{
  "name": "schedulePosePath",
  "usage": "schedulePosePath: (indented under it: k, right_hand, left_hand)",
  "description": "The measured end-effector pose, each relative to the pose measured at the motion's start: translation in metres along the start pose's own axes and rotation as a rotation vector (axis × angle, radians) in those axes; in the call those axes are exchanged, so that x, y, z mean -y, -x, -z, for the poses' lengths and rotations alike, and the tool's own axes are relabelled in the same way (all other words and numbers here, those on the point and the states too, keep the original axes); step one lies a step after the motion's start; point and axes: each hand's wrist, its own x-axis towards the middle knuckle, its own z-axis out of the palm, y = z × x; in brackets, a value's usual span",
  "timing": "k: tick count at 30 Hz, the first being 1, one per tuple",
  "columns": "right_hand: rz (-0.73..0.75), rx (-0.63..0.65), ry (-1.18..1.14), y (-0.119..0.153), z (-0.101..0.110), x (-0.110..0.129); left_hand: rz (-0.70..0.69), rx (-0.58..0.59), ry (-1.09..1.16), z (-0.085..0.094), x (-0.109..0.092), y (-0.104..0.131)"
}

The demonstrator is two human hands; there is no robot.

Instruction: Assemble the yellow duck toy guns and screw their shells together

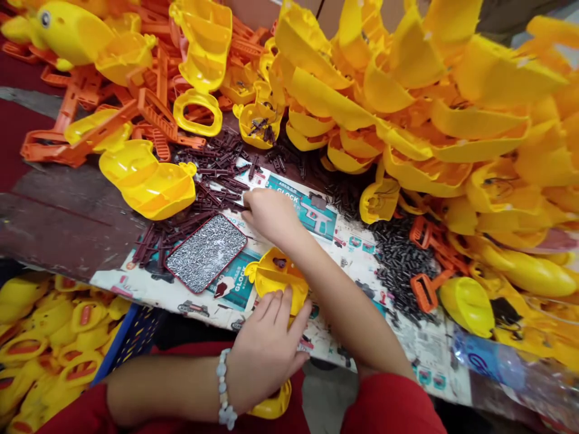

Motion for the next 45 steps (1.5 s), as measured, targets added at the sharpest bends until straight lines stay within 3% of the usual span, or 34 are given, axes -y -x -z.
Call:
schedulePosePath:
  k: [3,6,9,12,14,22,37,45]
  right_hand:
    - [-0.058,-0.054,0.082,0.016,0.008,-0.004]
    - [-0.086,-0.19,0.064,0.064,0.031,-0.012]
    - [-0.043,-0.36,-0.157,0.117,0.045,-0.016]
    - [-0.065,-0.379,-0.294,0.155,0.041,-0.017]
    - [-0.066,-0.377,-0.32,0.166,0.031,-0.017]
    - [-0.036,-0.503,-0.289,0.149,-0.007,-0.016]
    - [-0.054,-0.525,-0.21,0.151,-0.013,-0.012]
    - [-0.1,-0.449,-0.348,0.15,-0.016,-0.013]
  left_hand:
    - [0.011,0.001,0.014,0.0,0.0,0.0]
    - [0.022,0.01,0.016,0.001,-0.001,-0.001]
    - [0.029,0.041,0.022,0.004,-0.001,-0.003]
    - [0.018,0.064,0.025,0.005,0.0,-0.006]
    - [0.008,0.078,0.016,0.006,0.0,-0.008]
    - [0.009,0.087,-0.019,0.006,-0.003,-0.009]
    - [-0.047,0.076,-0.028,0.0,0.002,-0.002]
    - [-0.055,0.078,-0.036,0.004,0.002,-0.003]
